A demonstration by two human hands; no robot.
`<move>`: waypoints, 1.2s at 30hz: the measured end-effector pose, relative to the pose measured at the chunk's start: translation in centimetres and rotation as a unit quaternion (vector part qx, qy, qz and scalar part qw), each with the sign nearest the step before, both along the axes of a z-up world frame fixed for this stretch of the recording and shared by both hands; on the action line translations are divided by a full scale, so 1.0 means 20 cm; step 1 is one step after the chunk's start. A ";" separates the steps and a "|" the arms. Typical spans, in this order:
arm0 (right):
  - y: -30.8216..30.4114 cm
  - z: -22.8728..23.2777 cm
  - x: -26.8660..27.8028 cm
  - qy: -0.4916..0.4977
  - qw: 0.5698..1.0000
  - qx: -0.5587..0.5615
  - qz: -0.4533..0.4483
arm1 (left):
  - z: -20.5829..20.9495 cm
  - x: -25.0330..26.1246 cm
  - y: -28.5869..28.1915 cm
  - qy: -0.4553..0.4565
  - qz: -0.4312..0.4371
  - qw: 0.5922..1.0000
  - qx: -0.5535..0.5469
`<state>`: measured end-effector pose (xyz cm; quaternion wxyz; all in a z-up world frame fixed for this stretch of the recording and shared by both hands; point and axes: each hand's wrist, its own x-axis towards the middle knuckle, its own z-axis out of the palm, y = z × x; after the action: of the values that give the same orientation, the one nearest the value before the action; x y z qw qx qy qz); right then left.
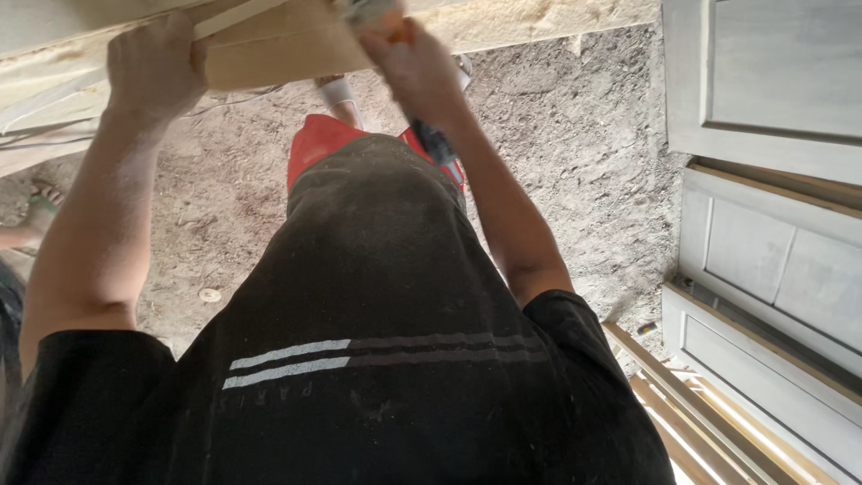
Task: The person sands the edges and surfaces of several wooden boards and a thin wood strip using an angle grinder fitted with a sanding disc.
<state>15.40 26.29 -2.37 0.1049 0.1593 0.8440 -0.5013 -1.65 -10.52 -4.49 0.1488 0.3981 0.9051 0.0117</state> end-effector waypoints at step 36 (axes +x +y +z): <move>-0.04 0.16 0.00 -0.135 0.981 -0.097 -0.097 | 0.18 0.05 0.09 -0.025 0.026 0.998 0.057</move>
<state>15.47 25.46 0.86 0.1837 0.2958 0.7496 -0.5629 -0.73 -8.74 -0.88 0.1478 0.3818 0.9091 0.0770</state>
